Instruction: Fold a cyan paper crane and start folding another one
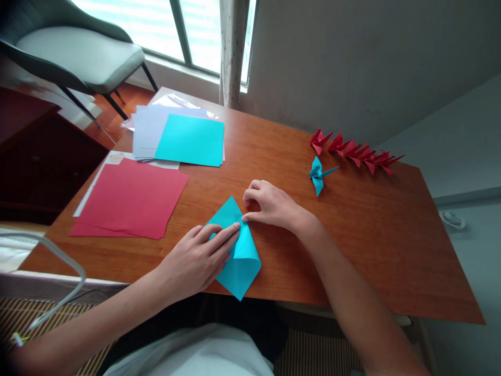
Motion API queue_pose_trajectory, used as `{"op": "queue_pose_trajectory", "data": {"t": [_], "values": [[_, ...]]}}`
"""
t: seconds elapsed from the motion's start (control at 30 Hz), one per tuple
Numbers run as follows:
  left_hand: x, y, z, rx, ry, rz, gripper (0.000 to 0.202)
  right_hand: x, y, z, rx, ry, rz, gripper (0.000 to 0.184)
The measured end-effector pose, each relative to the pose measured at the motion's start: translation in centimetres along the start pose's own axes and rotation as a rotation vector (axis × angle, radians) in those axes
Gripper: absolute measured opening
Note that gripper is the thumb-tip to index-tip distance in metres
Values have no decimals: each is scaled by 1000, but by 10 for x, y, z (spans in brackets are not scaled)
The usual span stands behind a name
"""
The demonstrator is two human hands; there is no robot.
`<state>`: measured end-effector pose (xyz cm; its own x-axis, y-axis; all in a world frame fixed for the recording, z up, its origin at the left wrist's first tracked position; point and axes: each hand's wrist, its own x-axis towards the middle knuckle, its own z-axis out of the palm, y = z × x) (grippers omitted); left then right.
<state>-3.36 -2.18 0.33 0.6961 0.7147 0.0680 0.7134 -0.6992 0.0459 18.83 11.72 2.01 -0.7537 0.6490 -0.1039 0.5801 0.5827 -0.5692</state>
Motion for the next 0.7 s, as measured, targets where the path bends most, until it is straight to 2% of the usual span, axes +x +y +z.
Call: {"op": "queue_pose_trajectory", "data": {"t": [0.13,0.3,0.4,0.53,0.7], "values": [[0,-1,0,2,15,-3,45,8,-6,7,-87,81,85,17],[0,-1,1,-6,22,1,44,27,-14,12,-193,156,278,29],[0,-1,0,-8,16,-4,44,34,-16,13,-225,168,342,35],[0,-1,-1,-7,4,-7,45,36,-18,15,-267,172,360,39],[0,0,1,-11,23,-28,44,29,-16,15,-234,159,285,35]]}}
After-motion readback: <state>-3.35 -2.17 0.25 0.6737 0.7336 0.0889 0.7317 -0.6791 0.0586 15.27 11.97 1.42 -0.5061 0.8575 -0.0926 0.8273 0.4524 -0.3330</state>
